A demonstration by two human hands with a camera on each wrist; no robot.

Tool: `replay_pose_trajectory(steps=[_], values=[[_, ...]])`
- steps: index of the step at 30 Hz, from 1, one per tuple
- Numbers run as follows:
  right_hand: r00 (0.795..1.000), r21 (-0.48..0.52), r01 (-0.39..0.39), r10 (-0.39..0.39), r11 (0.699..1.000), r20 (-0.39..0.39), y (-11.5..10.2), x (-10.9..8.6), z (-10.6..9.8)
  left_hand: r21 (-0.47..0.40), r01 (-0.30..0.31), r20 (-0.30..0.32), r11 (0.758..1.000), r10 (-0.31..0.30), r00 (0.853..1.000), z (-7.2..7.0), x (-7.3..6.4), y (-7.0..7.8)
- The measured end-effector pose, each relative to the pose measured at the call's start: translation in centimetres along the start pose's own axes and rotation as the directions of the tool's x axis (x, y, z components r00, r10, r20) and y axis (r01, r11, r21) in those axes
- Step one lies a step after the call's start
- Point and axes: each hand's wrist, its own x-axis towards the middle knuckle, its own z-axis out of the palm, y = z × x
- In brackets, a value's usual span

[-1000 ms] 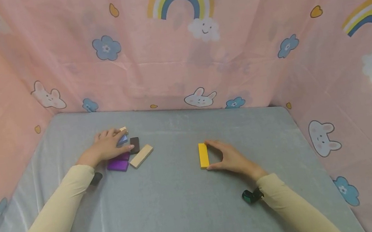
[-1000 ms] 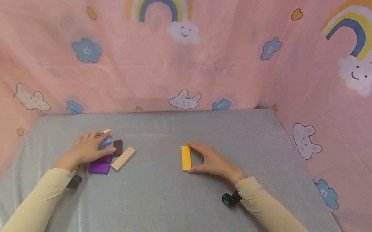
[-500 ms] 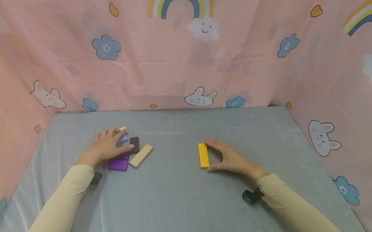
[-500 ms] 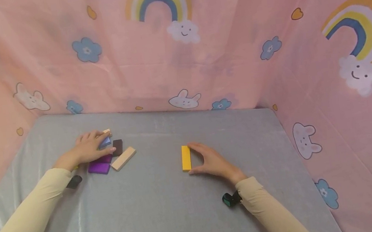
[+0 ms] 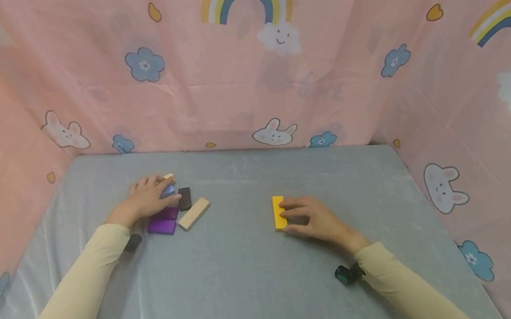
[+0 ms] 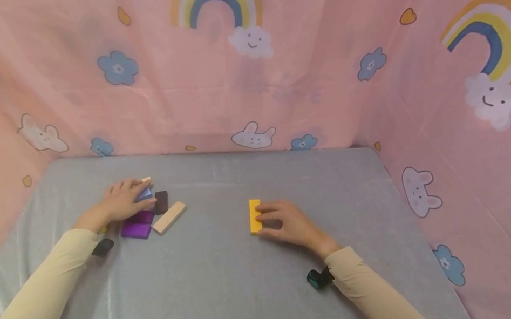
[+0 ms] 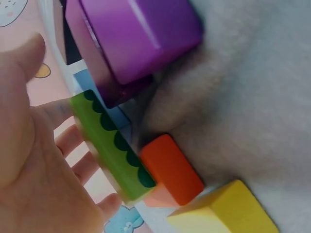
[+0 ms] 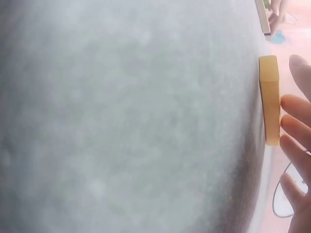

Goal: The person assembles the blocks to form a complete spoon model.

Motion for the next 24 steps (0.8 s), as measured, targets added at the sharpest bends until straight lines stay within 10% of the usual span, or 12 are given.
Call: replay_pose_trajectory(steps=[24], values=[[0.995,0.07,-0.095,0.093,0.993,0.032,0.3,-0.2,0.4,-0.199,-0.029,-0.133,0.979,0.002,0.991,-1.0,0.7,-2.8]])
